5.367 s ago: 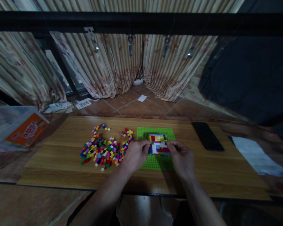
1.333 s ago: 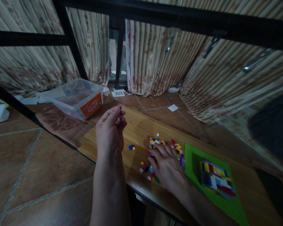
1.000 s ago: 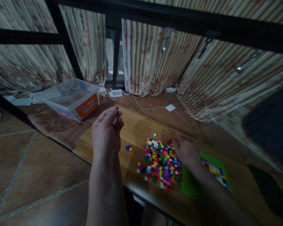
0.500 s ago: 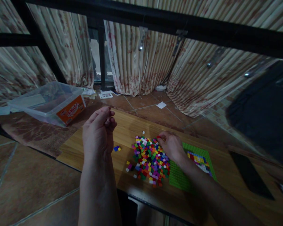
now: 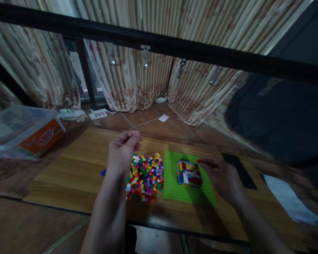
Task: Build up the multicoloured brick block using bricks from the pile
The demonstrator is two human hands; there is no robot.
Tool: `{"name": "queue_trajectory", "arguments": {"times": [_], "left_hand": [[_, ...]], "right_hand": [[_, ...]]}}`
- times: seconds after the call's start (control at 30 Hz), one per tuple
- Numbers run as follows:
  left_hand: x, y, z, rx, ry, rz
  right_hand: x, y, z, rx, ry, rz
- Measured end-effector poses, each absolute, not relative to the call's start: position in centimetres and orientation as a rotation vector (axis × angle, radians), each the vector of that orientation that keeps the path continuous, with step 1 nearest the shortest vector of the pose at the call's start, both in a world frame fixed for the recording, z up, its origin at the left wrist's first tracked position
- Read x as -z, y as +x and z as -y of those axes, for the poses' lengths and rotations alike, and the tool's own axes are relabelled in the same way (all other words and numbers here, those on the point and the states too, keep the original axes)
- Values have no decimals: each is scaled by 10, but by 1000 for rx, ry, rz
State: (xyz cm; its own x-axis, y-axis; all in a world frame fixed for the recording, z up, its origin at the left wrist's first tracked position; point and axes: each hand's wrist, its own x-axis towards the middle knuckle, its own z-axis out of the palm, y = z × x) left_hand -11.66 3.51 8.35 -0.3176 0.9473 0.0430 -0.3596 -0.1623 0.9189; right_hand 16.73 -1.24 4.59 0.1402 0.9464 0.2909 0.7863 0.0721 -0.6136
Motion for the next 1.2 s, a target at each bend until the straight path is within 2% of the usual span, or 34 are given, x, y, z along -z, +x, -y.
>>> {"name": "queue_trajectory", "arguments": {"times": [0.37,0.8,1.2], "left_hand": [[-25,-25,-33,-1138,1343,-1117],[-12,-2,-27,-986,1671,-1231],[-2,0,-24,-820,1804,-1356]], "right_hand": [[-9,196,43,-498,-1643,1578],[-6,173,38,-463,-1559,1766],[1,171,37,-502,-1532,1630]]}}
